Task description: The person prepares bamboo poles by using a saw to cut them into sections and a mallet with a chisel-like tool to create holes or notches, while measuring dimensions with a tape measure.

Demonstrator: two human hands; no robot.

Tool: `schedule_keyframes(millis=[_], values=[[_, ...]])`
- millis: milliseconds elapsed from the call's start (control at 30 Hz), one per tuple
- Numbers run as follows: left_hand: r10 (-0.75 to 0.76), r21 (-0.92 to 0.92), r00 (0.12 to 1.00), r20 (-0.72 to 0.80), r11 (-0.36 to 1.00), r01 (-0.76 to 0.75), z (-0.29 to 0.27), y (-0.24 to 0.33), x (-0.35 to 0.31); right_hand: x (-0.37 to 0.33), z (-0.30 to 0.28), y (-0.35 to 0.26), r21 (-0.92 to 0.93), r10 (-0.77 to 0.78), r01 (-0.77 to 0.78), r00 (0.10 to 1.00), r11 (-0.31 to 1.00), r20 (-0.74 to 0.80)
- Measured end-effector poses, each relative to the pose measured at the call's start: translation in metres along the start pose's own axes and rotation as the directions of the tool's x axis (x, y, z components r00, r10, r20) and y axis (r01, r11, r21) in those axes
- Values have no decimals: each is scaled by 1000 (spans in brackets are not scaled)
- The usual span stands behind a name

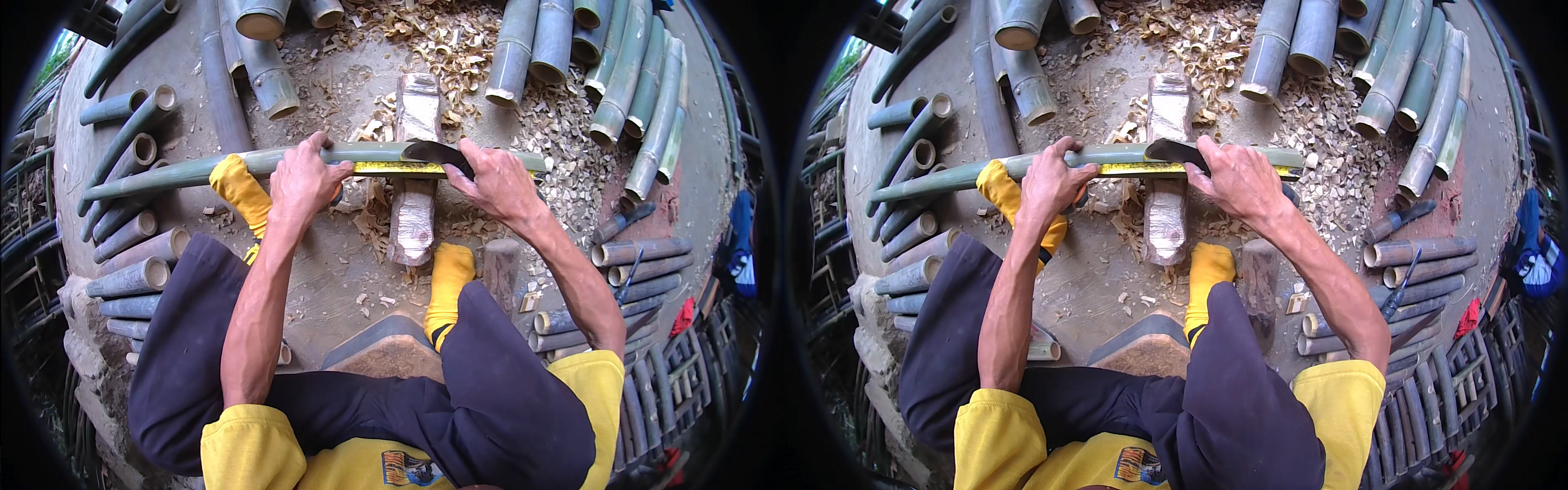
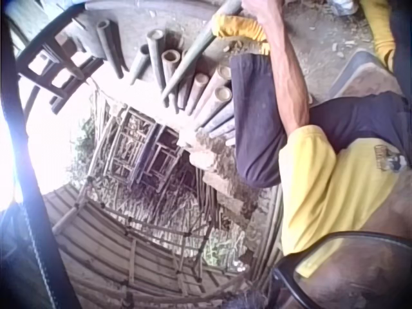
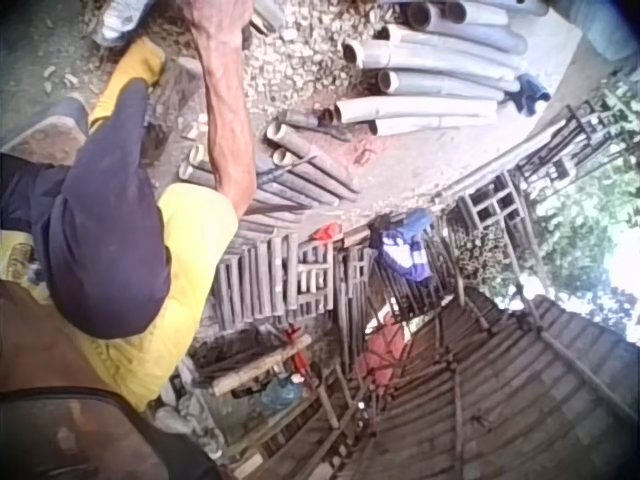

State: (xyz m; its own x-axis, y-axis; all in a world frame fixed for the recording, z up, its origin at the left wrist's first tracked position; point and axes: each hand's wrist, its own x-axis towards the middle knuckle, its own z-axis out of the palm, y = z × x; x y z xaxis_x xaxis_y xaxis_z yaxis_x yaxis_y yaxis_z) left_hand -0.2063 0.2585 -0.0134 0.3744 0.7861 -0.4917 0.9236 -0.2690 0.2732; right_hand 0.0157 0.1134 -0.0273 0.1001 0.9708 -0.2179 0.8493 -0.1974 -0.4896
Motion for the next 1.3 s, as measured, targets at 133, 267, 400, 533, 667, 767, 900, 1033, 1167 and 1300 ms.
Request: schedule_keyframes(millis=[133,267,400,533,667,767,900,1033,1167,1300], values=[[8,1,1000,-9,1000,-8,2,1,0,-1,3,3,6,-23,23,1000,1000,-20],[5,-4,1000,0,1000,-5,1,2,1,0,1,3,11,-29,29,1000,1000,-10],[-7,-13,1000,4,1000,7,3,-3,1,6,-3,-1,1,-22,22,999,1000,36],[-10,-6,1000,10,1000,10,0,3,-1,16,-14,6,-42,-48,53,994,998,100],[-3,-3,1000,-1,1000,3,-1,-1,-1,30,-18,12,-18,-152,155,980,988,128],[-9,6,1000,0,1000,9,-2,-2,-1,42,-23,6,-110,-160,174,979,979,127],[78,-17,996,-45,997,-78,7,-1,3,19,-57,38,88,119,-89,892,992,-437],[91,-81,996,0,993,-91,18,-16,8,-70,-63,75,321,412,-272,415,907,-811],[274,-471,955,113,861,-192,17,-13,-21,-143,-28,127,345,572,-516,383,784,-725],[419,-577,874,246,788,-215,47,-14,-25,-169,27,164,335,667,-617,445,712,-598]])
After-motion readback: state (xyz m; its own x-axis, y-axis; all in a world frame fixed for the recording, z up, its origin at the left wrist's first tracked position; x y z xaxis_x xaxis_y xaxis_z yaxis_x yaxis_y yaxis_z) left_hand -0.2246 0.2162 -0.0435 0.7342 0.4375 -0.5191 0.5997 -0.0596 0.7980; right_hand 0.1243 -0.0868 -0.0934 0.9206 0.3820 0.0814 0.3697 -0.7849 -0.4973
